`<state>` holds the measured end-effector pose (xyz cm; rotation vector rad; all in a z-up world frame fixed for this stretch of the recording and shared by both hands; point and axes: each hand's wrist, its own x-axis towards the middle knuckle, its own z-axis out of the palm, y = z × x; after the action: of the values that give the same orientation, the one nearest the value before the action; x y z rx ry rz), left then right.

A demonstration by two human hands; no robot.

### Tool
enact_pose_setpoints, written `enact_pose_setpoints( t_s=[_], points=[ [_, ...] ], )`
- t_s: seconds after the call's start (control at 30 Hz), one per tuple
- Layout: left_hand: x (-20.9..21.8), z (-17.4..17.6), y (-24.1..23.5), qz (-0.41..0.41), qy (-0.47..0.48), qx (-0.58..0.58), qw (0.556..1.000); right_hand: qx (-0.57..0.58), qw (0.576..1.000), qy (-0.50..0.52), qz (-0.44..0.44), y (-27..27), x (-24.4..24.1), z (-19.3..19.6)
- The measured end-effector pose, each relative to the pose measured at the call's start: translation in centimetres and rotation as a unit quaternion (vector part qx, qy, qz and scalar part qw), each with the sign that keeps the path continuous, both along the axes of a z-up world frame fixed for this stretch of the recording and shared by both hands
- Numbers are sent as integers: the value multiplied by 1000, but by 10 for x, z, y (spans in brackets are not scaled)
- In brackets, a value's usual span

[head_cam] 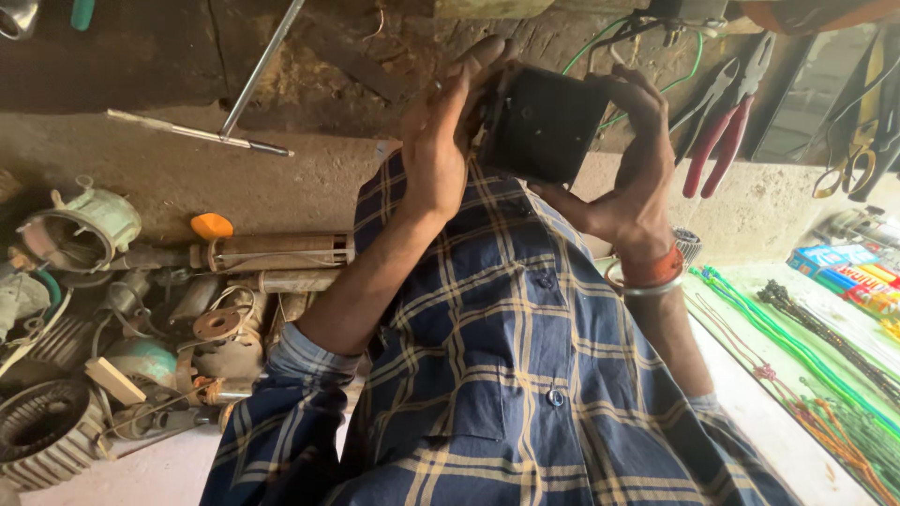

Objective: The person uses pliers to strip and twist wires connected to an electric motor. They repeatedly adjust the wire ends and connections at the motor's terminal box.

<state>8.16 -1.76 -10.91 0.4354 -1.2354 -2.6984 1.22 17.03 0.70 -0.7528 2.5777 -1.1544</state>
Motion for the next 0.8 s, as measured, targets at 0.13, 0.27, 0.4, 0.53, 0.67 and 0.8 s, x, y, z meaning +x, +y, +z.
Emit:
enact_pose_setpoints(
  t_s=[0.13, 0.27, 0.4, 0.53, 0.67, 0.8],
  points=[
    [-19, -21, 18, -55, -32, 182, 981, 26, 997, 25, 71, -26, -6, 28],
    [-24, -18, 35, -163, 126, 478, 854, 113, 979, 71, 155, -60, -2, 36],
    [-8, -9, 35, -96, -56, 398, 911, 131, 975, 57, 169, -53, -5, 36],
    [-29, -44, 47, -77, -55, 331, 939, 72, 989, 38, 120, -26, -4, 29],
    [-37, -70, 49, -40, 253, 550, 795, 41, 998, 50, 29, -8, 1, 31],
    [-35, -74, 49, -30, -114, 274, 954, 38, 998, 31, 40, 7, 1, 16]
  ],
)
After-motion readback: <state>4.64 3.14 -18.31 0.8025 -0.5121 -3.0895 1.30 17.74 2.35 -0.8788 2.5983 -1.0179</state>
